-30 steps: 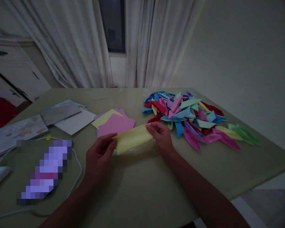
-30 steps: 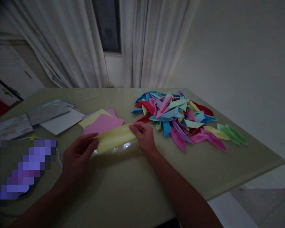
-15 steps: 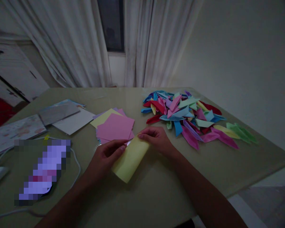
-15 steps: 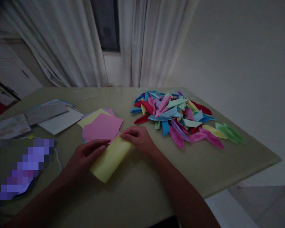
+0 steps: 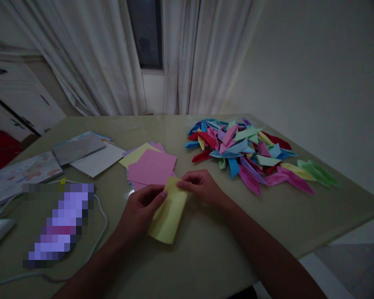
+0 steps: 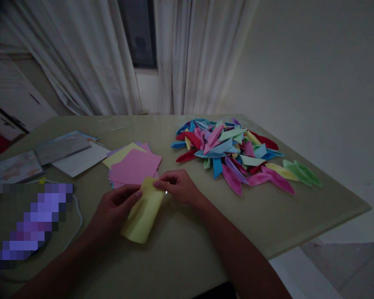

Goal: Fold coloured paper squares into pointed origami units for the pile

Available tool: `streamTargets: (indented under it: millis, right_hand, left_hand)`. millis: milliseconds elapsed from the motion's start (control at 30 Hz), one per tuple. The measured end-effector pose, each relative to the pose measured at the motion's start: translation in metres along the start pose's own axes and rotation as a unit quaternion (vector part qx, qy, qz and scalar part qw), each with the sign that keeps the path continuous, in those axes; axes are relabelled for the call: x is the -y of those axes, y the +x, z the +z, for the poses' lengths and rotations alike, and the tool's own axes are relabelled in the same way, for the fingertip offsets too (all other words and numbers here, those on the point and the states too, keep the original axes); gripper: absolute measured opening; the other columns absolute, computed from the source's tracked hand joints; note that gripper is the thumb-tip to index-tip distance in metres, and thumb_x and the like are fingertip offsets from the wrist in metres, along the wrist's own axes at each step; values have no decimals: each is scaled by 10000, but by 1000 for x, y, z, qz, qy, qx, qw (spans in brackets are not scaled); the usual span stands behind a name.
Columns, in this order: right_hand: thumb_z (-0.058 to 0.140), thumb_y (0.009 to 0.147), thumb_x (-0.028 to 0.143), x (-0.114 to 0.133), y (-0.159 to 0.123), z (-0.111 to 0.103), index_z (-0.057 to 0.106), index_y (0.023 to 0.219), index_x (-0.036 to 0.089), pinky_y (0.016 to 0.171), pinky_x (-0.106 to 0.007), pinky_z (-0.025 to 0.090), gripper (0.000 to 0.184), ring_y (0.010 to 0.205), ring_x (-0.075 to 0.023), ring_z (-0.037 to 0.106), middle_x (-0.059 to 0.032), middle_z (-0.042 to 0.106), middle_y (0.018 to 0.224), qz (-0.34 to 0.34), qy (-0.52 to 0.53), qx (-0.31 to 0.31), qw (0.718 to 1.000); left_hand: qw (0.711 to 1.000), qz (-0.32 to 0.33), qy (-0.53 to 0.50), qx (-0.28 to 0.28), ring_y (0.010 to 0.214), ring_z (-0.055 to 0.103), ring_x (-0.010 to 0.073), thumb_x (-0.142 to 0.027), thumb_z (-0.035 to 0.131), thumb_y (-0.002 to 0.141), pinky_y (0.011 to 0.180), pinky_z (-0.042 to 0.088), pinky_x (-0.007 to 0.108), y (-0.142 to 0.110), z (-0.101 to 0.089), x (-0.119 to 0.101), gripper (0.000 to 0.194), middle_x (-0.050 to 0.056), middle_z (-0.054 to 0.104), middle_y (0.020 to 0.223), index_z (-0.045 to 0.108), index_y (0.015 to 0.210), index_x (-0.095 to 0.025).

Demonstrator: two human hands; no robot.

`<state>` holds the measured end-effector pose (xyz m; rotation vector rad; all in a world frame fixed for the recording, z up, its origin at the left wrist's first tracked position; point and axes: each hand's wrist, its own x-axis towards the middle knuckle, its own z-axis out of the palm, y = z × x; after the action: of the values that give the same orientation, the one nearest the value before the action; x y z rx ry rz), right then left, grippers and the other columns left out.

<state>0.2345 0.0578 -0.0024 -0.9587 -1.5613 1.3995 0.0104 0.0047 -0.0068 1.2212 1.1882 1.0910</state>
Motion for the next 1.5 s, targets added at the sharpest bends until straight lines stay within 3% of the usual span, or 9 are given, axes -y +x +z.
streamTargets:
  millis: [333, 600, 733, 900, 1100, 1200, 1333, 1433, 1500]
  right_hand:
    - [809, 894, 550, 5, -4, 4, 797, 750, 156, 561, -229, 451, 420, 550, -117, 609, -15, 713, 625, 31, 9, 58, 998]
    - [776, 877, 670, 7, -3, 6, 756, 728, 153, 570, -248, 448, 539, 567, -129, 580, -19, 675, 619, 33, 22, 42, 998]
    - [796, 863, 661, 4, -4, 9, 756, 796, 144, 641, -262, 464, 523, 648, -136, 591, -28, 697, 714, 40, 40, 87, 995]
    - [776, 900, 613, 2, -7, 13, 687, 704, 148, 592, -248, 380, 512, 605, -110, 504, 10, 602, 654, 41, 5, 100, 994]
    - [717, 942, 607, 6, -11, 20, 652, 721, 156, 552, -247, 291, 506, 584, -95, 401, 43, 506, 635, 52, 0, 114, 992]
    - [713, 954, 566, 8, -12, 17, 613, 693, 160, 550, -248, 270, 492, 581, -90, 374, 55, 460, 623, 62, -20, 115, 991]
    - [690, 975, 528, 12, -13, 13, 666, 755, 146, 551, -241, 268, 442, 593, -89, 360, 58, 439, 642, 77, -47, 184, 979]
    - [714, 957, 554, 14, -15, 14, 640, 719, 147, 542, -236, 253, 478, 590, -85, 345, 62, 410, 635, 83, -82, 246, 962]
    - [732, 941, 570, 14, -16, 13, 590, 669, 154, 533, -236, 235, 517, 581, -82, 328, 66, 376, 621, 85, -96, 249, 960]
  left_hand:
    - [994, -31, -25, -105, 609, 695, 196, -574, 917, 741, 509, 512, 254, -5, 0, -5, 424, 71, 813, 785, 850, 886, -182]
    - [990, -53, -49, -120, 568, 643, 165, -566, 942, 701, 499, 493, 246, -7, 3, -9, 433, 70, 806, 780, 854, 864, -174]
    - [986, -49, -88, -133, 600, 653, 169, -546, 964, 677, 538, 523, 255, -6, 4, -5, 424, 57, 783, 761, 852, 846, -173]
    - [976, -61, -140, -155, 701, 715, 199, -497, 982, 668, 603, 565, 271, -3, 3, 5, 403, 62, 799, 844, 835, 861, -175]
    - [959, -97, -190, -184, 606, 696, 191, -484, 999, 626, 547, 556, 281, -3, 5, 3, 435, 25, 762, 759, 799, 857, -175]
    - [964, -79, -187, -170, 660, 722, 191, -482, 986, 669, 590, 573, 274, -2, 3, 2, 427, 40, 780, 818, 803, 906, -177]
    - [983, -50, -161, -75, 831, 776, 249, -474, 973, 700, 719, 626, 325, -4, 2, -1, 538, 89, 817, 980, 821, 1142, -207]
    - [991, -75, -100, -40, 714, 748, 246, -431, 1014, 620, 616, 603, 315, -6, 4, -3, 457, 90, 808, 866, 853, 966, -181]
    - [989, -94, -92, -66, 620, 708, 222, -448, 1015, 608, 543, 572, 300, -6, 5, -4, 405, 80, 783, 775, 837, 835, -163]
